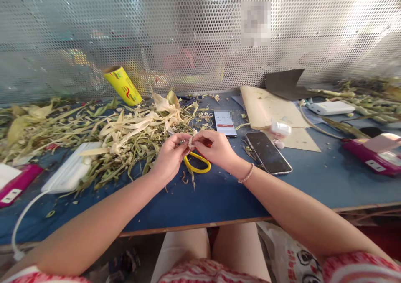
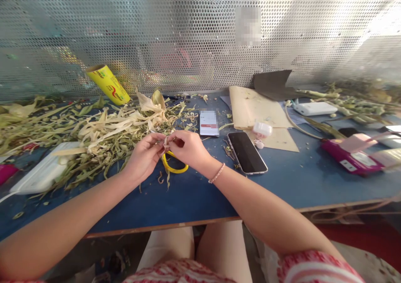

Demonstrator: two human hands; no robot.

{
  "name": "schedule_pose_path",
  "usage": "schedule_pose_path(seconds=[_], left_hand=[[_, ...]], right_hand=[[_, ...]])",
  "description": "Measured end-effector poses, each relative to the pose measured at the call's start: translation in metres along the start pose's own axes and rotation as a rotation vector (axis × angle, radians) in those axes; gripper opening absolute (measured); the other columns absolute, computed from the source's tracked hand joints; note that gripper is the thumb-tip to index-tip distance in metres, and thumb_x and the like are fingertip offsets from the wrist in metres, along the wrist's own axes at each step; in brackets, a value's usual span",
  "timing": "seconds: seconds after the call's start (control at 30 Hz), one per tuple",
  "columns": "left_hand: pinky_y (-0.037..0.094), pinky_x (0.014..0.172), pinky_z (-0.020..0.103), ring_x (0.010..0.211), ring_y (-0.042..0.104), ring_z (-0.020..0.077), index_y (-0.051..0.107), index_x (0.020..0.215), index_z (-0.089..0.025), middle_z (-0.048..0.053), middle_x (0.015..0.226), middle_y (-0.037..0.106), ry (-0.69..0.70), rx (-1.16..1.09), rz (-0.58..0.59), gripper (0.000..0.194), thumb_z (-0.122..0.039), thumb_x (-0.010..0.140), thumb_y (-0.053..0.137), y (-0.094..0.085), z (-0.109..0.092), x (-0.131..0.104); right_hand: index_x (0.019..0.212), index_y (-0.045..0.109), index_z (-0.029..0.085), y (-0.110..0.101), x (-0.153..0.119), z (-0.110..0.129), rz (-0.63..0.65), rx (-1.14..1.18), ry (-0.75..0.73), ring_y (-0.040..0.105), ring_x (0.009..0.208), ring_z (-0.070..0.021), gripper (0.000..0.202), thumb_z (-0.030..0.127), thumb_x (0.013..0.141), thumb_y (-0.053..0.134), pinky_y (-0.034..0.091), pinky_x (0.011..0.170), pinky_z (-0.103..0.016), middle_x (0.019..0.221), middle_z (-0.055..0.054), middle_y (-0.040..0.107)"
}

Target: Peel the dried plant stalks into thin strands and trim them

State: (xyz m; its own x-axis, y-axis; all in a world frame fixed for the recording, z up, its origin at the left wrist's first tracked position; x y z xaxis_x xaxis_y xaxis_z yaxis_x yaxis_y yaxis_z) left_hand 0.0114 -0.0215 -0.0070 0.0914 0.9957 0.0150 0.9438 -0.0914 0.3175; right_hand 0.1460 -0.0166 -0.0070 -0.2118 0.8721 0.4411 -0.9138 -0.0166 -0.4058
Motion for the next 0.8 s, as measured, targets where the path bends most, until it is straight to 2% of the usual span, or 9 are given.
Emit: schedule_pose_path(seconds=[0.27,0.53,0.8], left_hand=[[0.045,0.058,0.018,0.059,0.055,0.006,0.059,0.07,-0.015,-0.003,0.066,0.059,-0.032,0.009,0.016,0.022,-0.019,0.055,0.074,-0.0022,-0.0017,0.0023],[0.043,0.054,0.017,0.057,0.053,0.0053,0.059,0.07,-0.015,-0.003,0.064,0.058,-0.014,0.035,0.013,0.021,-0.02,0.055,0.074,-0.0041,-0.001,0.0045],[0.045,0.066,0.021,0.066,0.055,0.0076,0.057,0.074,-0.015,-0.002,0.07,0.057,0.051,0.068,-0.041,0.015,-0.017,0.062,0.067,-0.0041,-0.0006,0.0024]], right_hand=[[0.071,0.058,0.016,-0.0007,0.0009,0.001,0.035,0.075,0.054,0.053,0.057,-0.0091,0.009,0.014,0.069,0.05,0.042,0.057,-0.022,0.067,-0.001,0.062],[0.074,0.053,0.017,0.0,0.0027,-0.0057,0.077,0.137,0.069,0.045,0.054,-0.0067,0.005,0.021,0.071,0.055,0.038,0.054,-0.021,0.063,0.003,0.055],[0.079,0.042,0.02,0.0022,0.003,-0.0054,0.012,0.225,0.052,0.041,0.053,-0.0067,0.018,0.027,0.071,0.057,0.034,0.052,-0.021,0.06,0.007,0.043]])
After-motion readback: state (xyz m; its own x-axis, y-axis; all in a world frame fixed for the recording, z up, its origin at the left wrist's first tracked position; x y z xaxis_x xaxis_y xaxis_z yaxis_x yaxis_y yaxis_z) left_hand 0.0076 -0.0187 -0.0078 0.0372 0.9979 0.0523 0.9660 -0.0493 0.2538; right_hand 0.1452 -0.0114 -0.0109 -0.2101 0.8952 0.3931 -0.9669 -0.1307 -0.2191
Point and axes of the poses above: each hand's wrist, its own x-axis towards the middle knuckle, its own y-axis out of the palm, z = x × y, the point moved 1 cm from there along x, towards the middle knuckle
